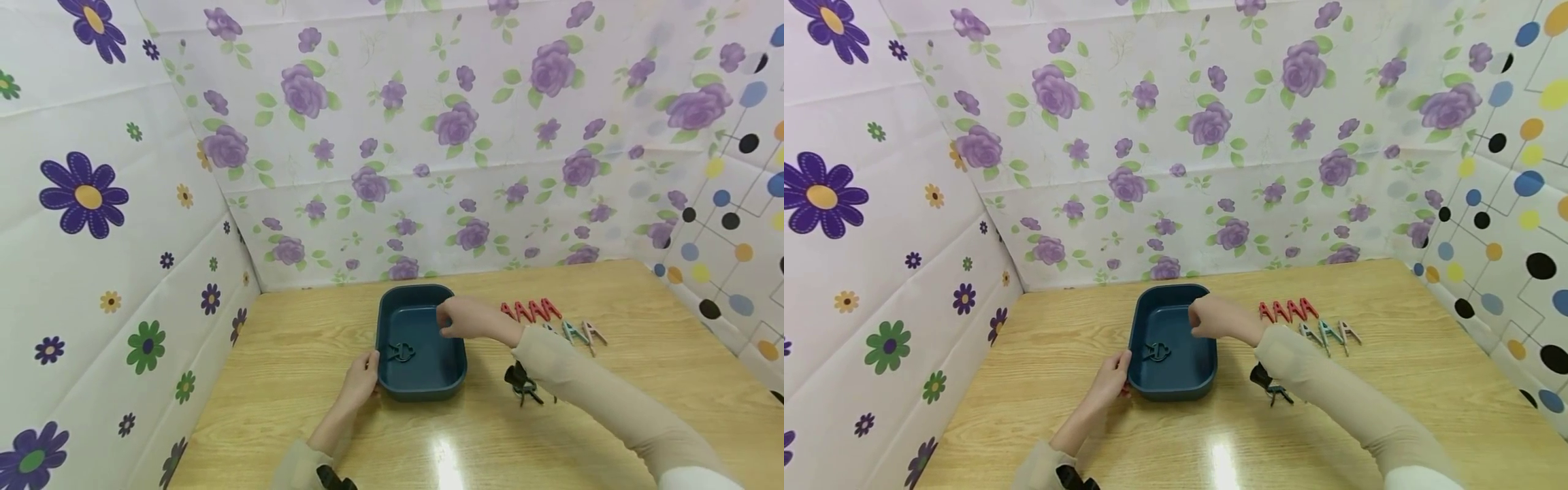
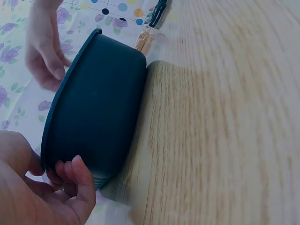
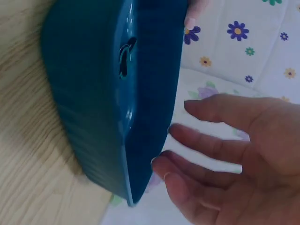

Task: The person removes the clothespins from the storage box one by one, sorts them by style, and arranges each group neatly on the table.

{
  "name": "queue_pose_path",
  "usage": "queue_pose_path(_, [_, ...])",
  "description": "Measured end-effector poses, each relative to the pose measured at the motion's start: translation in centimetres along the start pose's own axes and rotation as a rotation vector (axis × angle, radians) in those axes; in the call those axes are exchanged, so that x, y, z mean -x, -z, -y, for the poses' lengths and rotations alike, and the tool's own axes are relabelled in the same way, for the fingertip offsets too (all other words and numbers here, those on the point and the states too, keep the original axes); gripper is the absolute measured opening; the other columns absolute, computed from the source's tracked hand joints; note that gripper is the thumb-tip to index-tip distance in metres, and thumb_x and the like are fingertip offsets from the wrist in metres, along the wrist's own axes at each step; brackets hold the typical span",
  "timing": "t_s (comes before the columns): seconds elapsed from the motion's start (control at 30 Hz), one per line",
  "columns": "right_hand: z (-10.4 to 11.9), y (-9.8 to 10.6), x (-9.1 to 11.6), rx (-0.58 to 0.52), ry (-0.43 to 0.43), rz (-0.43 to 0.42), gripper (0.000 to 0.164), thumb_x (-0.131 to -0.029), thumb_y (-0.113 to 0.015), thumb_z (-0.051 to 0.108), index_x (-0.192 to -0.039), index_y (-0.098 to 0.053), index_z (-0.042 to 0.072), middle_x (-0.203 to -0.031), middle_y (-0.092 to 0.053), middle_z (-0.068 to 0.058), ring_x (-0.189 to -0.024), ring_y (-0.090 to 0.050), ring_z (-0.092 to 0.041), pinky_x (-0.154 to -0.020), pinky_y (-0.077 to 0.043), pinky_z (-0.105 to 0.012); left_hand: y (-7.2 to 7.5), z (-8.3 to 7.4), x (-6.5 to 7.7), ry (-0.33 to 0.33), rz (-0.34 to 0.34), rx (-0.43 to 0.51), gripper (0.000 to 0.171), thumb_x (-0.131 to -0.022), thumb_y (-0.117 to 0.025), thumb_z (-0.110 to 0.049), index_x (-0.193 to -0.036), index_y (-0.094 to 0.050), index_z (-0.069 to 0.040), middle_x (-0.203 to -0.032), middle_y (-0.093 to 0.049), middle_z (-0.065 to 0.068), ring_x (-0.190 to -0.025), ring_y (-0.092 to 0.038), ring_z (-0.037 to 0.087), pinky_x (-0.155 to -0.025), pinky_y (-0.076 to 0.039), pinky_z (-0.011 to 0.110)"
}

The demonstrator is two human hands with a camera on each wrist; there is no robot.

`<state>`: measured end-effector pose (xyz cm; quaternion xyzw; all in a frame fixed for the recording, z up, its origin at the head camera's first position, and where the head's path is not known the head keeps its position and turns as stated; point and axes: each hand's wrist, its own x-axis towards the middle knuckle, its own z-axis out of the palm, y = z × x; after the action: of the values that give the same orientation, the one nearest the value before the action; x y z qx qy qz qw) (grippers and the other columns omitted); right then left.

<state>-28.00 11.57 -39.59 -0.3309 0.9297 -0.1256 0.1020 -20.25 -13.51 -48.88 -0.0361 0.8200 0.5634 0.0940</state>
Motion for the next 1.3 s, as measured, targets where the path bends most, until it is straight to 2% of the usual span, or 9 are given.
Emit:
queue_pose_path(0.2, [1.0,-1.2,-2.6,0.015,0.142,0.122,0.016,-0.091,-0.066,0.015,-0.105,-0.068,0.008,-0.107,-0.065,-0.008,-0.102,-0.061,-0.026,-0.086,-0.053,-0.039,-0.1,0.0,0.0,-0.005,0.001,-0.006,0.044,-0.107,-0.032,-0.032,-0.119,-0.053,0.005,-0.074,-0.044,0.004,-0.062,-0.050,0.016,-0.060,-0.054,0.030])
queue_pose_path(0.3, [1.5,-2.2,-3.9,0.021,0.180,0.154,0.015,-0.090,-0.066,0.012,-0.105,-0.069,0.007,-0.104,-0.067,-0.006,-0.101,-0.063,-0.023,-0.089,-0.052,-0.039,-0.1,0.0,0.0,0.001,0.002,-0.006,0.044,-0.107,-0.032,-0.032,-0.118,-0.053,0.005,-0.074,-0.044,0.004,-0.062,-0.050,0.016,-0.060,-0.054,0.030])
queue_pose_path(0.47, [2.6,-3.6,-5.4,0.069,0.166,0.222,0.016,-0.090,-0.065,0.009,-0.104,-0.071,0.014,-0.108,-0.067,0.000,-0.103,-0.061,-0.017,-0.092,-0.052,-0.035,-0.2,-0.1,0.0,0.005,0.003,-0.005,0.043,-0.107,-0.032,-0.032,-0.111,-0.054,0.004,-0.075,-0.046,0.004,-0.064,-0.051,0.017,-0.060,-0.054,0.029])
queue_pose_path(0.67, [4.0,-4.7,-6.5,0.212,0.062,0.373,0.032,-0.092,-0.065,0.017,-0.120,-0.066,0.033,-0.139,-0.052,-0.003,-0.131,-0.045,-0.024,-0.101,-0.047,-0.039,-0.2,-0.2,0.0,0.008,0.011,-0.003,0.044,-0.107,-0.031,-0.033,-0.114,-0.055,0.003,-0.081,-0.050,0.006,-0.066,-0.051,0.017,-0.061,-0.054,0.030])
queue_pose_path(0.8, [4.4,-5.3,-7.0,0.257,0.017,0.413,0.040,-0.093,-0.064,0.023,-0.131,-0.058,0.038,-0.146,-0.046,-0.002,-0.136,-0.040,-0.024,-0.105,-0.044,-0.041,-0.3,-0.3,0.0,0.011,0.011,0.003,0.044,-0.107,-0.032,-0.033,-0.117,-0.055,0.002,-0.079,-0.049,0.005,-0.065,-0.050,0.016,-0.061,-0.054,0.031])
queue_pose_path(0.9, [4.3,-5.4,-7.2,0.236,-0.023,0.411,0.047,-0.093,-0.064,0.026,-0.138,-0.053,0.031,-0.141,-0.052,-0.001,-0.129,-0.048,-0.019,-0.103,-0.046,-0.037,-0.3,-0.4,-0.1,0.011,0.006,0.008,0.043,-0.107,-0.032,-0.032,-0.116,-0.055,0.003,-0.077,-0.048,0.003,-0.064,-0.049,0.015,-0.060,-0.054,0.030])
queue_pose_path(1.0, [4.1,-5.5,-7.3,0.221,-0.066,0.375,0.043,-0.091,-0.067,0.024,-0.133,-0.057,0.020,-0.127,-0.061,-0.002,-0.108,-0.058,-0.014,-0.091,-0.050,-0.031,-0.3,-0.4,-0.1,0.011,0.001,0.012,0.043,-0.107,-0.031,-0.032,-0.116,-0.055,0.003,-0.076,-0.047,0.003,-0.064,-0.049,0.015,-0.059,-0.053,0.028])
queue_pose_path(1.13, [3.6,-5.6,-7.2,0.205,-0.114,0.313,0.020,-0.088,-0.069,0.012,-0.107,-0.062,0.014,-0.094,-0.062,-0.002,-0.077,-0.052,-0.014,-0.066,-0.044,-0.028,-0.1,-0.4,-0.1,0.014,-0.003,0.009,0.044,-0.107,-0.031,-0.033,-0.118,-0.054,0.003,-0.078,-0.047,0.004,-0.064,-0.049,0.015,-0.060,-0.053,0.028])
queue_pose_path(1.3, [3.1,-6.3,-6.9,0.205,-0.166,0.239,0.016,-0.085,-0.067,0.002,-0.082,-0.059,0.015,-0.075,-0.052,0.000,-0.065,-0.045,-0.015,-0.056,-0.038,-0.029,0.0,-0.3,-0.1,0.012,-0.008,-0.005,0.043,-0.107,-0.031,-0.031,-0.118,-0.054,0.004,-0.076,-0.045,0.004,-0.063,-0.049,0.015,-0.061,-0.055,0.030])
